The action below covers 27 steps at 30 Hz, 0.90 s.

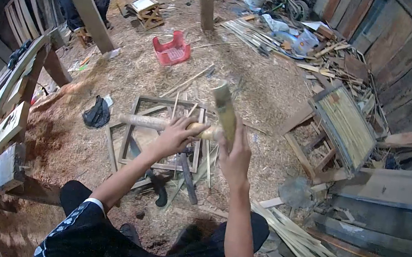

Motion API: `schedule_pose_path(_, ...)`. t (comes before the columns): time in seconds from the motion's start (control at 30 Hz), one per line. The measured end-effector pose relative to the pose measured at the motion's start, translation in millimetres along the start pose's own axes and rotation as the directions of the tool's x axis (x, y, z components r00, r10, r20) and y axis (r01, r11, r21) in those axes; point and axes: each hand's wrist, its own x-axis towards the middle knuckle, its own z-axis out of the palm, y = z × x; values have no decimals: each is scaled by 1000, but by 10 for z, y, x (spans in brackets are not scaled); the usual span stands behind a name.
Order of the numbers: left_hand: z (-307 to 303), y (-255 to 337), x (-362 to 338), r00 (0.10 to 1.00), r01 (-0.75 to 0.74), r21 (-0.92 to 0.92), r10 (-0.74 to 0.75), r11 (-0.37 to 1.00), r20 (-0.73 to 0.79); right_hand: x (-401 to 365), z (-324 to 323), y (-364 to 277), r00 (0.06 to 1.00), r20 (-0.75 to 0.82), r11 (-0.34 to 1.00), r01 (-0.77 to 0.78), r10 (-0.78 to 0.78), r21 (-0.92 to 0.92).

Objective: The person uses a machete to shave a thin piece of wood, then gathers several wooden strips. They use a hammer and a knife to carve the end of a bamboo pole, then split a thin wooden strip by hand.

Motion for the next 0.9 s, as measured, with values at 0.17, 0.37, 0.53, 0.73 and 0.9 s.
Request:
schedule_pose_path(0.17,489,-99,90,988,-143,235,123,962,95,6,28,233,993,102,996,64,-57,-63)
schedule_pose_path(0.37,262,-133,-163,990,114,-98,-121,989,-75,-39,290,366,960,252,991,132,-119,-35)
schedule_pose_path(0.53,-224,-45,-626,916,264,-551,-385,792,-113,-160,569,96,921,378,994,60,-91,94)
schedule_pose_path(0.73,-468,-53,-942,818,331,-719,-566,611,-104,-324,830,-172,833,548,985,-18,-81,173)
schedule_pose_path(0.9,-750,-101,-1145,801,260,-828,-589,497,-102,-385,1118,-534,815,574,985,-24,-81,173)
